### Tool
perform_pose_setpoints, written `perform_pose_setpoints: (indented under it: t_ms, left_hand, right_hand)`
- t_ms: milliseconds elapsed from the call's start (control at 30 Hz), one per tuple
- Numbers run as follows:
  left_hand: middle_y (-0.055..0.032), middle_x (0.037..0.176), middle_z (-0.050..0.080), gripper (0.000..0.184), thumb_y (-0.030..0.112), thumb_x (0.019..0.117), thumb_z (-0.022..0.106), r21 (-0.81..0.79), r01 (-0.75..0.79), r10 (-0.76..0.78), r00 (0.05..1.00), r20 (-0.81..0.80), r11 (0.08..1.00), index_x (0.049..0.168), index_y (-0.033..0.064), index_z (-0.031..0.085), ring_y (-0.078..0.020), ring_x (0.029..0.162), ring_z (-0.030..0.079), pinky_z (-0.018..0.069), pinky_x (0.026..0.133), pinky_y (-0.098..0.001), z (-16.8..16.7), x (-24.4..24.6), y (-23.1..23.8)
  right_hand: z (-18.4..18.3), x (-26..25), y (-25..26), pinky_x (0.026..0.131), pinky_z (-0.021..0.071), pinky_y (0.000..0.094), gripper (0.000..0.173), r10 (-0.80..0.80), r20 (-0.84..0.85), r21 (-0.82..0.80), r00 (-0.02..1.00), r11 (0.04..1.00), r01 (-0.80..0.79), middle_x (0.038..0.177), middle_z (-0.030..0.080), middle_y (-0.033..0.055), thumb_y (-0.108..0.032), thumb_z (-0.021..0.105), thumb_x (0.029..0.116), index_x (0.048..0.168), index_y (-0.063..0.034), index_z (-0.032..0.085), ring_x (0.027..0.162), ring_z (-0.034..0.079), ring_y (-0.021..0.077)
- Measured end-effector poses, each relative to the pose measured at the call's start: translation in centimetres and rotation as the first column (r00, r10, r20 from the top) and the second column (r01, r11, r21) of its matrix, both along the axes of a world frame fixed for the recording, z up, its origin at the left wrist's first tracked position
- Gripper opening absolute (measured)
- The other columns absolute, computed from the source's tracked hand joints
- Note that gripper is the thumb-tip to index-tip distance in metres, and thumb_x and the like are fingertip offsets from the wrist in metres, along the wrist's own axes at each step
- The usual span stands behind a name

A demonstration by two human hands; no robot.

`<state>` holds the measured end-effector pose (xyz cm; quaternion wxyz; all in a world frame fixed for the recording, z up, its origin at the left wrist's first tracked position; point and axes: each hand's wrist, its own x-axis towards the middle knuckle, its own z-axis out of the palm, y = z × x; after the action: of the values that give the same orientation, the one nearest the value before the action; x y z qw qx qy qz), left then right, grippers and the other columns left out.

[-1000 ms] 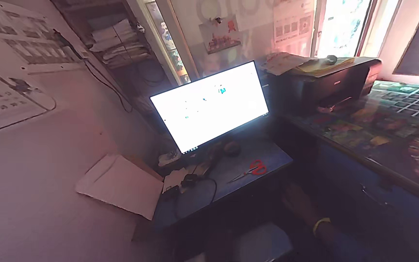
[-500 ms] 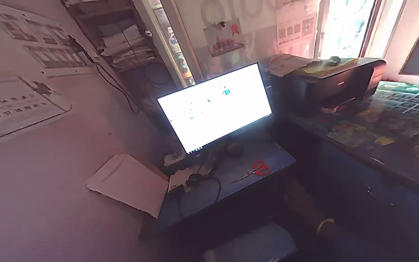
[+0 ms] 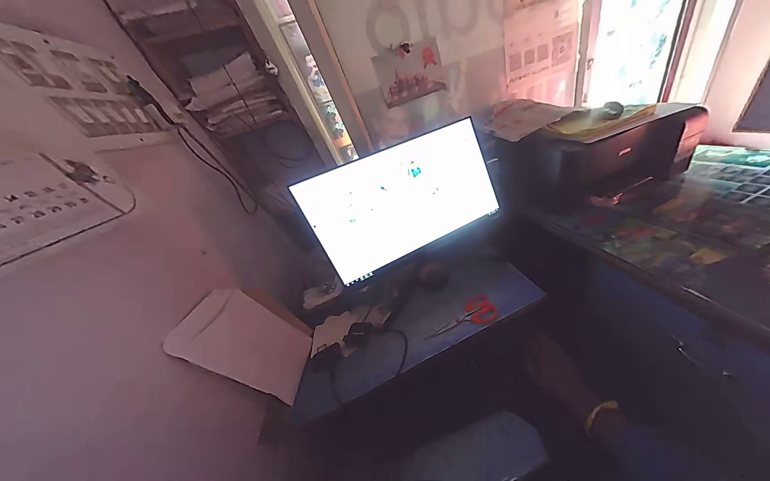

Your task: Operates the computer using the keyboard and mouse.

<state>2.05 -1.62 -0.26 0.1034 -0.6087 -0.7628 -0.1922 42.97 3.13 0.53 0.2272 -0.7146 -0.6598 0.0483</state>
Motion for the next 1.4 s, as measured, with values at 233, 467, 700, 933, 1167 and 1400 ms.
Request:
perform_pose_setpoints:
  t_ms: [233,467,700,933,1167,1400]
  left_hand:
    - [-0.0110,0.151,0.055,0.044,0.042,0.1012,0.051,-0.186,0.615,-0.619,0.784,0.043,0.766,0.133,0.0183,0.069,-0.0328,0.141,0.049,0.0353,0.118,-0.0511,2.9,11.5,-0.1]
    - [-0.0133,0.156,0.049,0.042,0.037,0.1035,0.049,-0.191,0.755,-0.743,0.653,0.143,0.627,0.141,0.0245,0.064,-0.0338,0.148,0.041,0.0283,0.121,-0.0582,1.4,13.0,0.3]
    - [-0.0108,0.160,0.045,0.047,0.040,0.1003,0.055,-0.170,0.729,-0.714,0.684,0.147,0.664,0.139,0.0141,0.064,-0.0303,0.150,0.038,0.0276,0.123,-0.0547,0.0,13.0,0.8]
    - [-0.0127,0.157,0.048,0.047,0.041,0.1027,0.052,-0.093,0.759,-0.744,0.651,0.149,0.645,0.140,0.0150,0.064,-0.0312,0.150,0.039,0.0270,0.123,-0.0559,-1.4,12.4,0.8]
    - [-0.0123,0.156,0.049,0.045,0.041,0.1049,0.049,-0.094,0.770,-0.755,0.637,0.155,0.631,0.139,0.0158,0.064,-0.0310,0.149,0.040,0.0274,0.123,-0.0556,-1.6,12.1,1.0]
    - [-0.0107,0.153,0.053,0.043,0.041,0.1054,0.049,-0.003,0.778,-0.769,0.621,0.150,0.628,0.137,0.0169,0.067,-0.0298,0.147,0.044,0.0309,0.122,-0.0552,-2.7,12.0,1.2]
  right_hand:
    - [0.9,0.0,-0.1,0.117,0.0408,0.0487,0.053,-0.016,0.022,-0.066,1.000,0.998,0.018,0.156,0.047,0.0162,-0.038,0.052,0.1006,0.150,-0.0180,0.053,0.144,0.045,0.0334]
    - [1.6,-0.6,-1.1,0.120,0.0348,0.0520,0.056,-0.026,-0.046,-0.198,0.999,0.980,0.016,0.156,0.045,0.0210,-0.040,0.054,0.1009,0.150,-0.0113,0.052,0.147,0.040,0.0381]
    - [1.3,0.1,-0.9,0.120,0.0363,0.0507,0.057,-0.005,0.010,-0.126,1.000,0.992,0.006,0.157,0.045,0.0181,-0.041,0.052,0.1011,0.149,-0.0114,0.053,0.147,0.042,0.0352]
    - [0.7,0.1,-0.6,0.118,0.0383,0.0503,0.056,-0.002,0.003,-0.140,1.000,0.990,0.003,0.156,0.046,0.0168,-0.040,0.053,0.1003,0.151,-0.0152,0.051,0.145,0.043,0.0344]
    - [0.0,0.3,-0.3,0.118,0.0395,0.0493,0.056,0.004,0.006,-0.088,1.000,0.996,-0.004,0.158,0.044,0.0146,-0.040,0.053,0.0995,0.151,-0.0171,0.051,0.146,0.043,0.0331]
    - [0.3,0.2,-0.4,0.116,0.0415,0.0468,0.052,0.012,-0.008,-0.059,1.000,0.998,-0.013,0.155,0.048,0.0127,-0.037,0.053,0.0995,0.149,-0.0193,0.054,0.144,0.045,0.0315]
